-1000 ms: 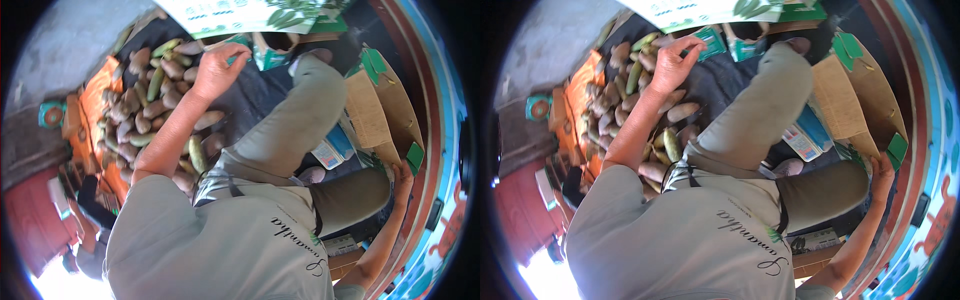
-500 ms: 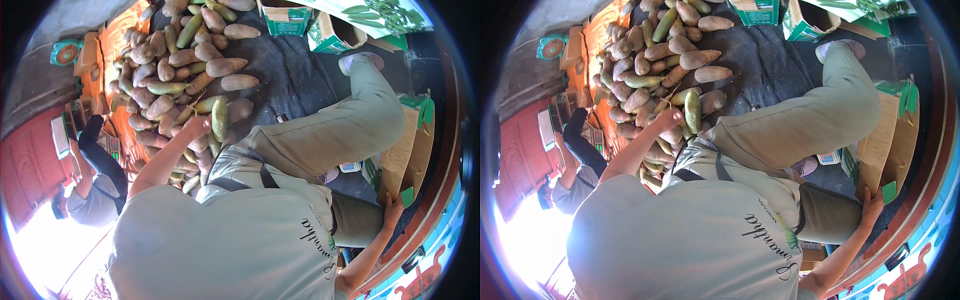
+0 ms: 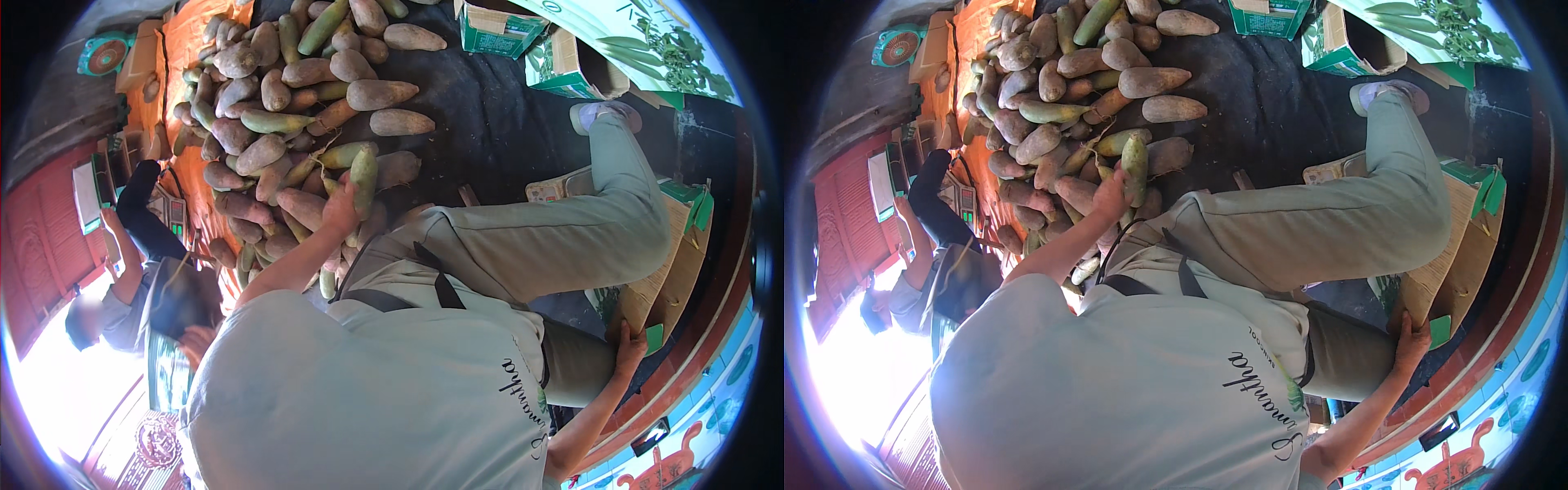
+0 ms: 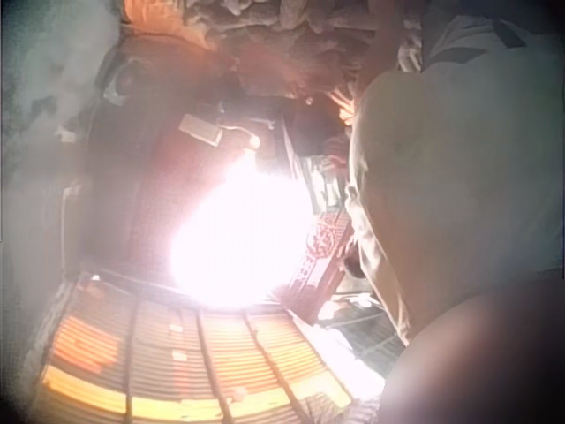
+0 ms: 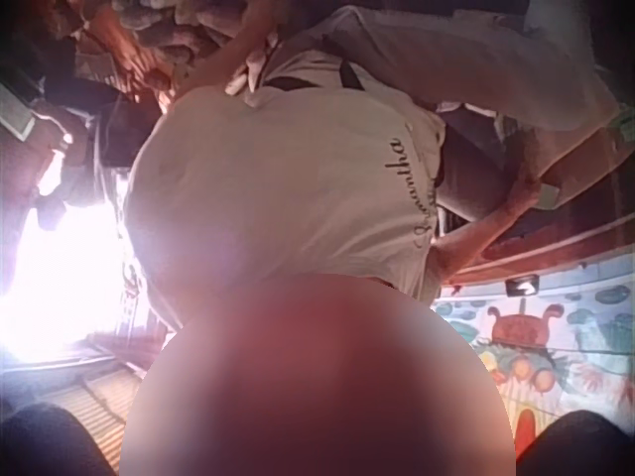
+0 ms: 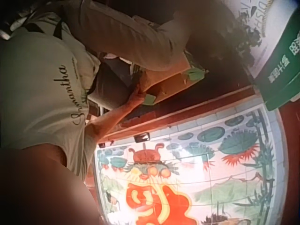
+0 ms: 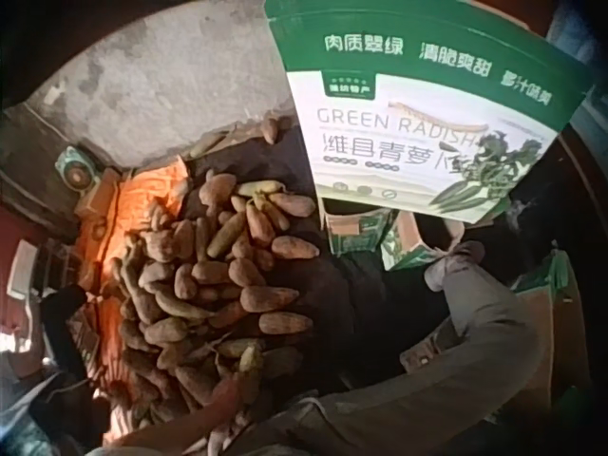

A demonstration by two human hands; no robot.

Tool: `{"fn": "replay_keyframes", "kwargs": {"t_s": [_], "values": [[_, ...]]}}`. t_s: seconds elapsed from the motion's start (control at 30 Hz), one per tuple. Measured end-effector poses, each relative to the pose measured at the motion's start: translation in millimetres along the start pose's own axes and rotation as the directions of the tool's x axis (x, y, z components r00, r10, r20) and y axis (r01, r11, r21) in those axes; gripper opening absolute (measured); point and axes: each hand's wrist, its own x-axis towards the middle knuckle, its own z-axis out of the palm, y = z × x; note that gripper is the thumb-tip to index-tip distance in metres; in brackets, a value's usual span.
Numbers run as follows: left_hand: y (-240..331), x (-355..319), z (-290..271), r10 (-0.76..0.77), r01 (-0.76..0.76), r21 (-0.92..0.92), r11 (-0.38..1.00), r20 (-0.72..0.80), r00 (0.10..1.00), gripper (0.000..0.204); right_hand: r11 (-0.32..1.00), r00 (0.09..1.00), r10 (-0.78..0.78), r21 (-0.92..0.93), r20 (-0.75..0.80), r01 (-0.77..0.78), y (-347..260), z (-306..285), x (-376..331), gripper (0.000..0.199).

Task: The person sorts radishes by hand, separating them by quality and size into different boxes placed on a scale for packaging.

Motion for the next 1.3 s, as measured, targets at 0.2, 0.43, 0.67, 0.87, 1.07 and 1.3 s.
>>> {"fn": "replay_keyframes", "kwargs": {"t_s": [0.2,0.43,0.67,0.87,1.07,1.3], "values": [[22.2,46.1,-10.9,-0.041,0.005,-0.115,0.993,-0.314,0.948,0.073,1.0,1.0,-0.021,0.001,-0.007,0.021,-4.2,4.7,3.0,0.033],[24.4,75.9,-14.2,-0.138,0.122,-0.277,0.953,-0.04,0.99,0.083,0.999,0.998,-0.038,0.02,-0.042,0.039,-4.3,7.6,7.6,0.034],[52.1,62.7,-33.3,-0.058,0.054,-0.107,0.993,-0.034,0.998,0.079,0.998,0.995,-0.032,0.059,-0.091,0.038,-9.3,10.7,7.6,0.033],[84.5,73.1,-67.1,0.198,-0.259,-0.18,0.949,-0.302,0.933,0.075,0.995,0.981,-0.103,-0.012,-0.164,0.103,-12.3,14.4,8.4,0.036],[139.7,72.4,-127.3,0.317,-0.577,-0.408,0.707,-0.546,0.775,0.065,0.993,0.979,-0.114,-0.003,-0.172,0.115,-35.9,11.6,0.7,0.029],[264.8,-29.7,-225.4,0.414,-0.824,-0.274,0.496,-0.759,0.502,0.057,0.984,0.953,-0.173,-0.001,-0.249,0.178,-37.6,17.8,0.5,0.027]]}}
